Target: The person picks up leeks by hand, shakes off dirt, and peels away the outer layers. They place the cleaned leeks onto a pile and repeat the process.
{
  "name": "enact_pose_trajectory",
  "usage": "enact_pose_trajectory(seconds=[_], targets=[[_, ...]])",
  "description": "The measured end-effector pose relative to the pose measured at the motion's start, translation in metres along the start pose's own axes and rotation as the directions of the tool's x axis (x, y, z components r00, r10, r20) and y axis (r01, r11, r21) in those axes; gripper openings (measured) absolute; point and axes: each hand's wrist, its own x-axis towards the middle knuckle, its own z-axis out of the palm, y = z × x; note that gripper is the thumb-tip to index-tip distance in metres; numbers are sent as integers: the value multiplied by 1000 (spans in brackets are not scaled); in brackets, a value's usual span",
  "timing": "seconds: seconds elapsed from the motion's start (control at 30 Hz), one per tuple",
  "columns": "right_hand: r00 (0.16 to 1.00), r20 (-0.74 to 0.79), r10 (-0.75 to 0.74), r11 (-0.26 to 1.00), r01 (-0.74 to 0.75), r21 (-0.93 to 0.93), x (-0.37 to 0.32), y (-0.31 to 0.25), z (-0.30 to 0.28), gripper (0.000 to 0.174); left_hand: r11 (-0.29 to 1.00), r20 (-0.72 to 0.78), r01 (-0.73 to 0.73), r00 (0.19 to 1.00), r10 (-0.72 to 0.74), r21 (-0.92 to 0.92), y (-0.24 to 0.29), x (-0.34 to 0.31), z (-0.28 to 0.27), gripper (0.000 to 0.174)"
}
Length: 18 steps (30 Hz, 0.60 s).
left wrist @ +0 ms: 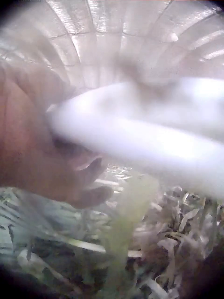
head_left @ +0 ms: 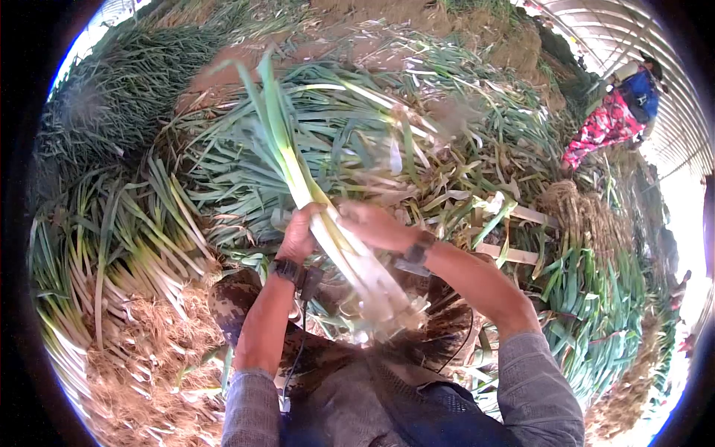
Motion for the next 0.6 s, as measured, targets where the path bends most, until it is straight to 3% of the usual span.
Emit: enact_pose_trajectory(seconds=[0.03, 0.07, 0.1, 0.13, 0.2, 0.27, 0.33, 0.37, 0.43, 0.47, 0.5, 0.57, 0.6], targets=[[998, 48, -36, 966, 47, -256, -3, 1, 2, 41, 1000, 19, 0, 1000, 1, -7, 5, 1, -1, 45], [998, 53, -39, 967, 51, -251, -9, 10, 6, 41, 1000, 32, -2, 999, 2, -16, 8, 3, -6, 48], [968, 222, -119, 906, 197, -375, -22, 20, 8, 34, 999, 7, 30, 1000, -30, 23, 12, 9, -20, 50], [902, 396, -170, 812, 357, -462, -37, 32, 10, 28, 995, -19, -101, 995, 101, 5, 24, 0, -3, 47], [870, 492, -4, 801, 298, -519, -86, 62, 7, 24, 978, -100, -204, 973, 208, 47, 36, -1, -2, 44], [902, 372, 220, 766, 77, -639, -118, 68, -57, 16, 969, -112, -233, 964, 242, 82, 41, 0, -8, 44], [990, 141, 31, 314, 124, -941, -145, 68, -110, 40, 958, -103, -265, 955, 277, 113, 39, 2, -7, 43], [990, 135, 33, 308, 119, -944, -134, 53, -113, 40, 965, -99, -243, 963, 252, 93, 38, 3, -6, 41], [982, -188, 19, 828, -121, -547, -112, 24, -84, 43, 981, -90, -191, 977, 194, 42, 28, 5, -5, 39], [994, -106, 20, 912, -62, -407, -99, 4, -66, 45, 983, -82, -183, 980, 183, 7, 25, 10, -3, 37], [1000, -18, -1, 968, -4, -250, -84, -15, -46, 48, 983, -96, -183, 978, 183, 12, 24, 10, 4, 41], [991, 136, 17, 958, 23, -287, -61, -40, -9, 38, 982, -122, -189, 974, 190, 25, 24, 7, 7, 44], [942, 51, -332, 881, 328, -340, -51, -25, 12, 37, 990, -74, -143, 987, 142, -14, 25, 6, 4, 47]])
